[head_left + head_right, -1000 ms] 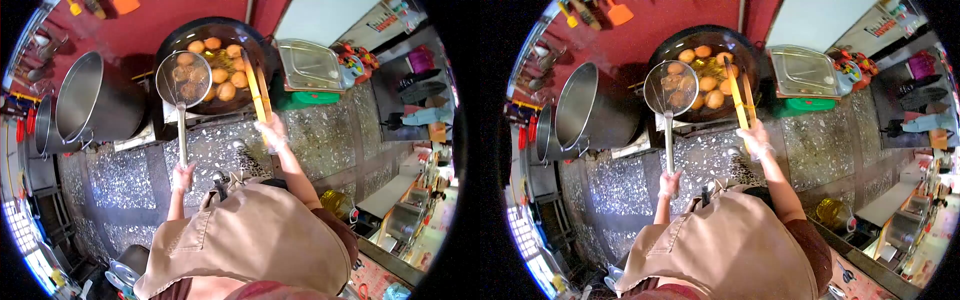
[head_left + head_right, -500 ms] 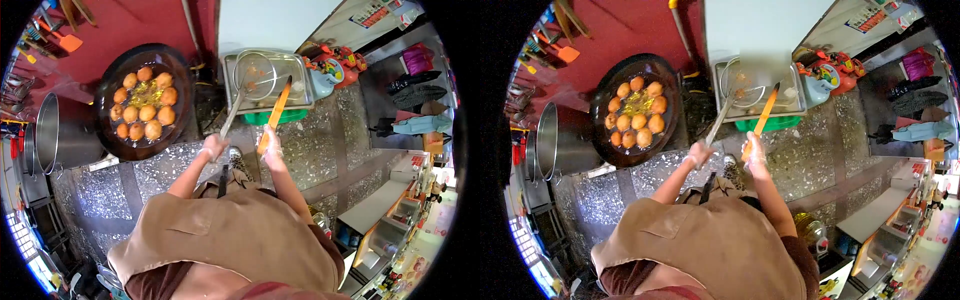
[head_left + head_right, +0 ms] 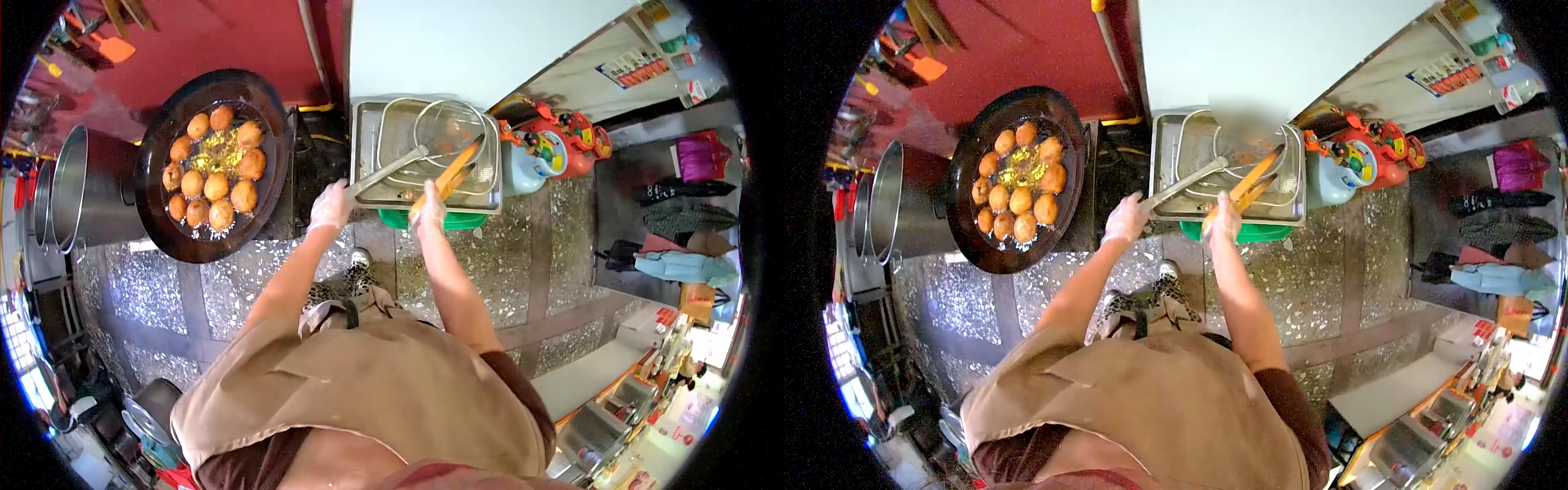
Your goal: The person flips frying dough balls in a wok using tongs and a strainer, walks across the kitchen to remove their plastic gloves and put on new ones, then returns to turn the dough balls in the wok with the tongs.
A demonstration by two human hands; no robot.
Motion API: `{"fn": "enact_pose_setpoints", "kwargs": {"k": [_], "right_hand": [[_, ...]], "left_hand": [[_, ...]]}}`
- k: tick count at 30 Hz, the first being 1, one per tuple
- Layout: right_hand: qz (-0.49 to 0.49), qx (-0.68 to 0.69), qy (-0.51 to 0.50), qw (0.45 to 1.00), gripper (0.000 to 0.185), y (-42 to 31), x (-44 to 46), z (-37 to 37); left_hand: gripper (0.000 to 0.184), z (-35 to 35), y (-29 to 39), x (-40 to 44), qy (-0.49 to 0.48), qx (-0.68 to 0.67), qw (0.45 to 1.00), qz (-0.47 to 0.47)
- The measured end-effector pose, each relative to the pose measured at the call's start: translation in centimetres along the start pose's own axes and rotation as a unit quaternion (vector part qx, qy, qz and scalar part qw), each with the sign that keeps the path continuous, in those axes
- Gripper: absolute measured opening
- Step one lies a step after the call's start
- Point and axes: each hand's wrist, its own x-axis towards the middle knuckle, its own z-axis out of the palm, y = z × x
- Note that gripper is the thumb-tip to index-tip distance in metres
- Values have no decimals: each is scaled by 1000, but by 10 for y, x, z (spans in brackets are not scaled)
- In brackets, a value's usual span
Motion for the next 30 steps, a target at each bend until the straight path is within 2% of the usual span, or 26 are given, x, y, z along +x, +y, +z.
{"fn": "enact_pose_setpoints", "kwargs": {"k": [1, 2, 3, 4, 6, 7, 8, 9, 10, 11, 12, 13, 14, 15, 17, 18, 19, 20, 21, 23, 24, 25, 27, 28, 30], "right_hand": [[-10, -8, 0, 1000, 52, -9, 7, 11], [-31, -20, 1, 999, 61, -10, 22, 20], [-51, -32, 4, 998, 70, -7, 38, 26], [-51, -19, 17, 998, 70, -6, 46, 28], [0, -112, 26, 993, 86, -6, 63, 31], [-81, -146, 1, 986, 93, 21, 91, 24], [-73, -242, -21, 967, 89, 7, 68, 20], [-151, -271, -38, 950, 89, -6, 25, 15], [-123, -398, -30, 909, 80, 19, 57, 4], [-66, -467, -106, 876, 69, -13, 12, -11], [-122, -469, -102, 869, 64, -11, -5, -32], [-195, -461, -65, 863, 69, -21, -44, -57], [-198, -467, 40, 861, 77, -15, -62, -79], [-194, -521, 50, 830, 86, -9, -66, -112], [-199, -505, 159, 825, 85, -3, -86, -178], [-185, -484, 215, 828, 85, -10, -102, -216], [-160, -419, 247, 859, 86, -15, -119, -253], [-144, -350, 273, 885, 88, -17, -138, -291], [-137, -331, 314, 879, 88, -18, -157, -326], [-30, -182, 394, 900, 92, -12, -193, -391], [-5, -155, 447, 881, 94, -7, -209, -417], [-1, -129, 481, 867, 94, 1, -222, -443], [82, -76, 475, 873, 91, 23, -257, -494], [59, -46, 542, 837, 65, 34, -270, -503], [44, -8, 568, 822, 61, 52, -299, -534]], "left_hand": [[36, -3, -9, -14, 3, -16, 1000, -19], [34, -19, -14, -32, -71, 14, 997, -41], [32, -11, -39, -47, -56, -19, 997, -39], [31, -3, -67, -69, 11, -40, 999, -4], [31, -4, -100, -102, -35, 7, 996, -86], [31, 0, -116, -116, -29, -2, 994, -106], [32, -1, -124, -125, -54, 23, 993, -99], [34, 5, -129, -128, -63, 47, 991, -109], [35, 10, -130, -123, -90, 28, 993, -74], [32, 18, -119, -113, -124, 86, 986, -76], [32, 22, -98, -100, -174, 133, 975, -50], [33, 23, -73, -94, -224, 183, 957, -22], [40, 20, -50, -86, -224, 199, 950, 83], [47, 22, -30, -75, -223, 204, 935, 188], [63, 40, -8, -36, 48, 183, 904, 384], [70, 38, 22, -15, 121, 162, 884, 421], [70, 14, 93, -31, 122, 63, 941, 310], [69, 20, 119, -13, 229, -8, 880, 417], [67, 25, 160, -6, 334, 48, 846, 413], [83, 61, 203, 27, 346, 115, 853, 374], [92, 85, 232, 33, 329, 72, 857, 390], [91, 104, 268, 14, 346, 67, 839, 415], [90, 153, 327, -38, 314, -8, 813, 490], [90, 190, 352, -64, 302, -17, 799, 520], [90, 269, 395, -131, 172, -45, 782, 597]]}}
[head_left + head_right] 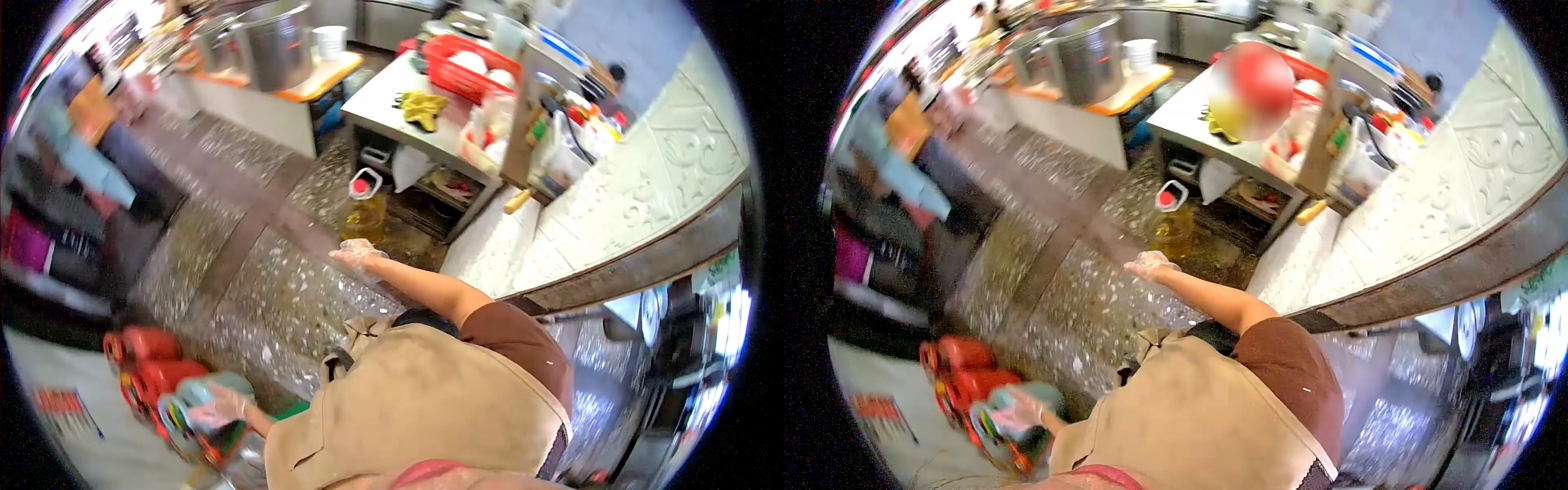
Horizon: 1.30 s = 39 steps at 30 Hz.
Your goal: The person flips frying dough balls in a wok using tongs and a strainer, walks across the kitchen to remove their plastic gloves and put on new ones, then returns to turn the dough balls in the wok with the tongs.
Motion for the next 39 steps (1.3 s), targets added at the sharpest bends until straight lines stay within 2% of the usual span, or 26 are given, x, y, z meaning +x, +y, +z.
{"fn": "enact_pose_setpoints", "kwargs": {"k": [3, 5, 6, 7, 9, 10, 11, 13, 17, 19, 21, 23, 27, 29, 31, 33, 35, 36, 39], "right_hand": [[4, 89, 48, 995, 53, 26, 6, -40], [-22, 197, 95, 975, 45, 42, 4, -60], [22, 316, 104, 943, 39, 53, 6, -64], [31, 322, 120, 938, 39, 55, 2, -74], [97, 368, 158, 911, 37, 51, -12, -100], [100, 382, 188, 899, 38, 53, -13, -106], [105, 385, 205, 894, 38, 67, -6, -104], [104, 354, 319, 873, 36, 90, 15, -97], [187, 416, 348, 819, 35, 88, 45, -104], [267, 437, 330, 793, 34, 76, 65, -114], [292, 453, 329, 776, 32, 58, 91, -124], [209, 468, 347, 786, 24, 40, 112, -138], [219, 414, 385, 795, 31, 20, 134, -152], [253, 366, 424, 789, 29, 35, 141, -142], [248, 427, 438, 751, 32, 40, 141, -132], [282, 421, 429, 748, 34, 51, 142, -124], [288, 481, 419, 714, 34, 52, 136, -121], [303, 459, 427, 718, 35, 53, 135, -120], [304, 478, 445, 694, 35, 54, 124, -130]], "left_hand": [[87, 75, 158, -22, -83, -147, 975, 145], [83, 69, 262, -48, -121, -238, 929, 257], [85, 58, 308, -61, -201, -357, 881, 238], [86, 48, 346, -74, -279, -465, 813, 211], [84, 44, 396, -100, -326, -479, 765, 283], [83, 39, 416, -105, -318, -489, 741, 333], [83, 32, 433, -111, -362, -469, 729, 343], [82, 47, 459, -124, -425, -434, 700, 376], [84, 104, 507, -123, -468, -390, 664, 434], [87, 142, 534, -108, -418, -393, 681, 456], [86, 188, 565, -91, -369, -401, 691, 474], [85, 229, 597, -79, -352, -359, 717, 483], [85, 246, 675, -68, -421, -374, 681, 468], [84, 230, 718, -76, -449, -472, 605, 459], [77, 214, 748, -98, -433, -577, 535, 439], [70, 181, 772, -116, -514, -639, 421, 387], [68, 155, 786, -132, -573, -624, 360, 392], [67, 150, 789, -150, -602, -633, 316, 370], [62, 131, 788, -178, -575, -623, 290, 445]]}}
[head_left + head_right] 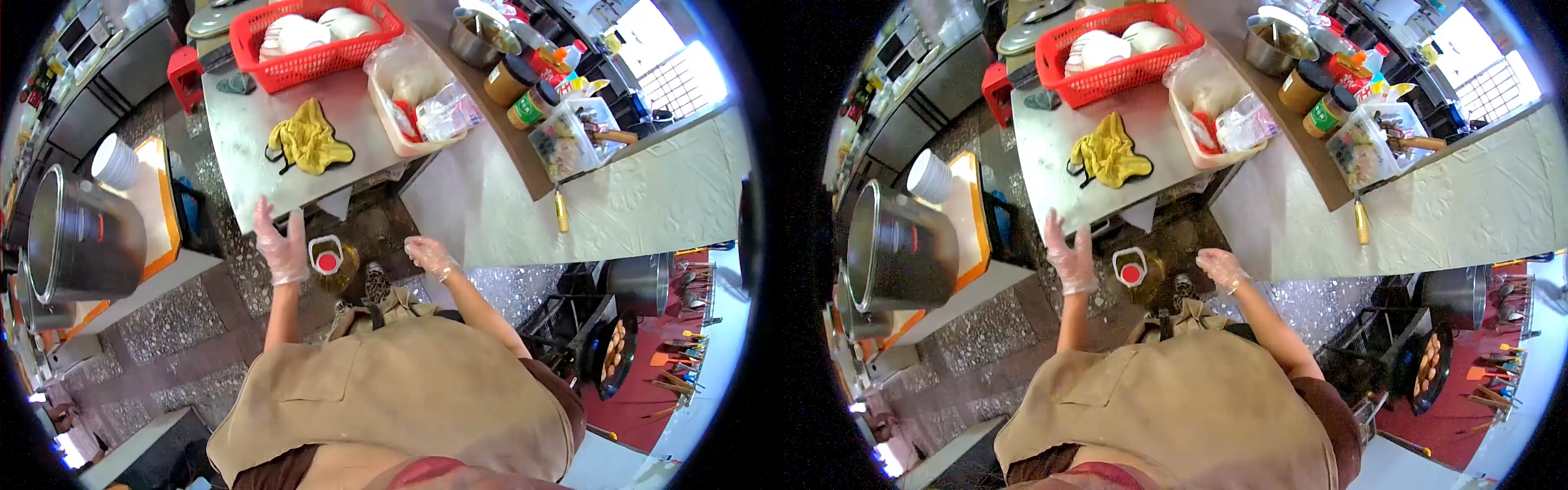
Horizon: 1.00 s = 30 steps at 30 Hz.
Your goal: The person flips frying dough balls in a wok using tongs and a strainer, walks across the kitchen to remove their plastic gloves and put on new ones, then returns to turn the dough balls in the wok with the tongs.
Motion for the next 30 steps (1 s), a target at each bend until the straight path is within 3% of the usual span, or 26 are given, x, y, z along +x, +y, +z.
{"fn": "enact_pose_setpoints", "kwargs": {"k": [4, 6, 12, 20, 25, 30], "right_hand": [[-9, -5, 6, 1000, 34, -5, 24, -16], [-28, 19, 17, 999, 32, -12, 35, -22], [-47, 62, -35, 996, 30, -51, 92, -31], [-29, 117, -107, 987, 27, -107, 144, 17], [4, 111, -96, 989, 28, -118, 151, 56], [12, 142, -48, 989, 31, -136, 148, 112]], "left_hand": [[55, 25, 10, -6, -34, -6, 999, 6], [51, 34, 8, -12, -47, -23, 998, -46], [38, 56, 15, -9, -75, 62, 991, -87], [35, 79, 24, 20, -50, 54, 996, -42], [36, 58, -17, 47, -57, 50, 997, -9], [36, 22, -77, 81, -124, -13, 992, -29]]}}
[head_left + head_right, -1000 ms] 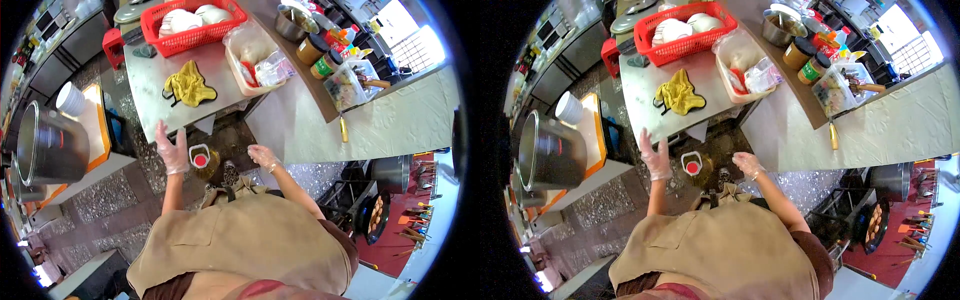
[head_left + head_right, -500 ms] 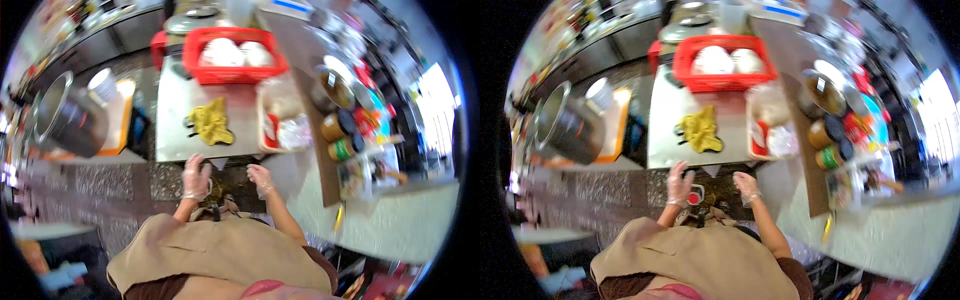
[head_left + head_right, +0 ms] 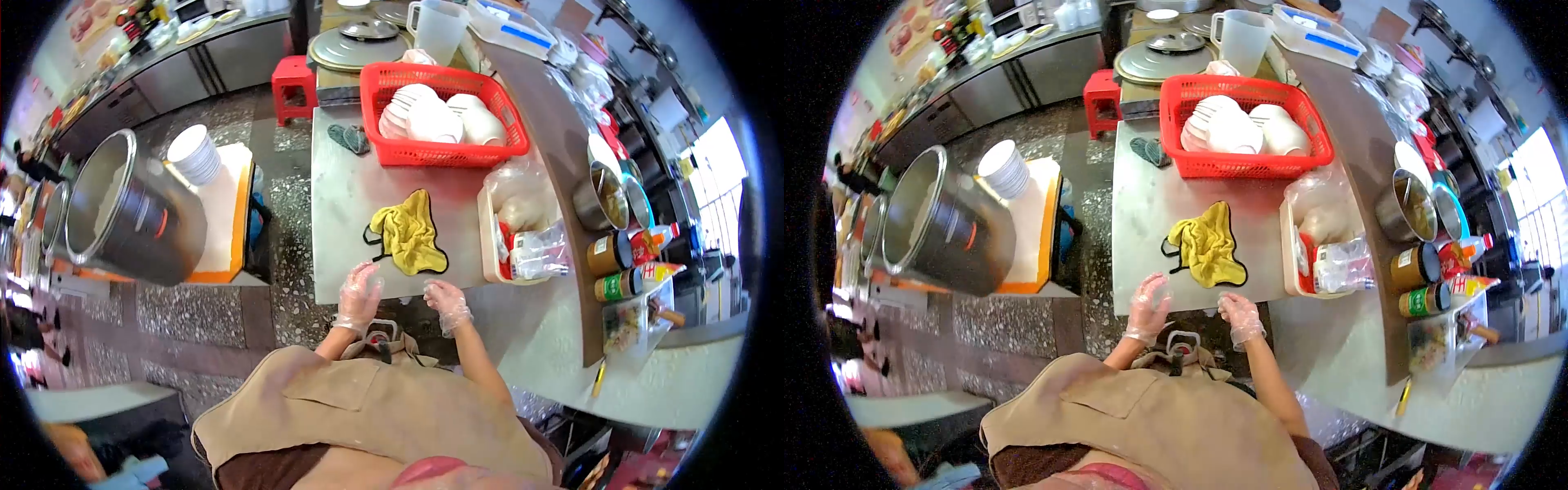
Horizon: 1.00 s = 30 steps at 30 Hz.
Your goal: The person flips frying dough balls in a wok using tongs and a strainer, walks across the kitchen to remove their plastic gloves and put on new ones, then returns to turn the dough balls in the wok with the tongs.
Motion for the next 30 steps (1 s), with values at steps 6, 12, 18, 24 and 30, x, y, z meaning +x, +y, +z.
{"fn": "enact_pose_setpoints", "kwargs": {"k": [6, 12, 18, 24, 30], "right_hand": [[9, -14, -1, 1000, 33, -27, -9, 95], [-106, -45, -13, 993, 38, -50, -26, 123], [-103, 36, 26, 994, 30, -27, -28, 84], [-65, 262, 139, 953, 30, -7, -27, 81], [-63, 382, 278, 879, 27, 23, 30, 99]], "left_hand": [[33, -27, -15, 57, -85, -60, 992, 71], [28, -29, -31, 101, -53, -79, 985, 142], [29, -23, -37, 157, -45, 9, 981, 187], [34, 7, -55, 305, -47, 117, 957, 262], [25, 83, -101, 532, -10, 103, 959, 262]]}}
